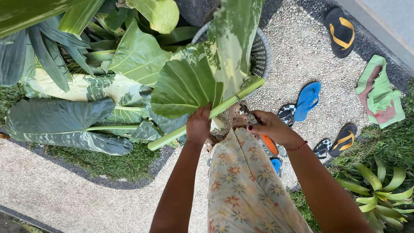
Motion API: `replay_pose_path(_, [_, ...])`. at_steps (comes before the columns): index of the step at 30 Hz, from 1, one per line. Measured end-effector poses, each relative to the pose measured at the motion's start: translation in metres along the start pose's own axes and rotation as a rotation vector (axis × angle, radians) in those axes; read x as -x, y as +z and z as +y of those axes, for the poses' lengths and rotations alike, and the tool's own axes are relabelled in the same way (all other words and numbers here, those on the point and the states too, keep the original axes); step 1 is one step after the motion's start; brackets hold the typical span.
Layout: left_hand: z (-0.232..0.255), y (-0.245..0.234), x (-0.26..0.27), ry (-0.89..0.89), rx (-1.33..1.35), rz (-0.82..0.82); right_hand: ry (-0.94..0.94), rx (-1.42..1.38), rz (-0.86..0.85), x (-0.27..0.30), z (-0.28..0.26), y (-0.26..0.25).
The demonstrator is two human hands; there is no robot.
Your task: Trimming large variegated leaves into smaller pieces using pruning shears in a garden setting.
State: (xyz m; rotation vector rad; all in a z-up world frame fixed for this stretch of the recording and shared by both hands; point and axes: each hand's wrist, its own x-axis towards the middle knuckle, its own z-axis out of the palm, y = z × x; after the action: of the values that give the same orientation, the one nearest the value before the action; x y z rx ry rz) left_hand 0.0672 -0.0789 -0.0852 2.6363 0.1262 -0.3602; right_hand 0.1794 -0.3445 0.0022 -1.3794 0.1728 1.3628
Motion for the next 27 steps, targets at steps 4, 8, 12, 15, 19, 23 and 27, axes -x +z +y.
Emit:
replay_pose_path(4, [-0.003,0.003,0.000,-0.003,0.045,0.010,0.014,0.031,0.017,-0.011,0.025,-0.007])
replay_pose_path(8, [-0.002,0.005,0.004,-0.012,0.088,-0.007,-0.081,-0.182,0.106,-0.021,0.079,-0.020])
replay_pose_path(12, [-0.002,0.006,0.004,-0.046,0.082,-0.018,-0.144,-0.083,0.028,-0.001,0.105,-0.027])
replay_pose_path(15, [0.000,0.012,0.005,-0.043,0.054,0.035,-0.126,-0.222,-0.121,0.024,0.056,-0.005])
replay_pose_path(19, [0.013,0.032,0.000,0.008,0.013,0.046,-0.492,0.069,-0.202,0.021,0.012,0.021])
replay_pose_path(23, [0.027,0.042,-0.003,0.120,-0.086,-0.021,-0.179,-0.275,0.035,-0.017,0.044,0.022])
replay_pose_path(27, [0.035,0.025,0.003,0.092,0.021,0.013,-0.342,-0.372,0.072,-0.042,0.079,0.005])
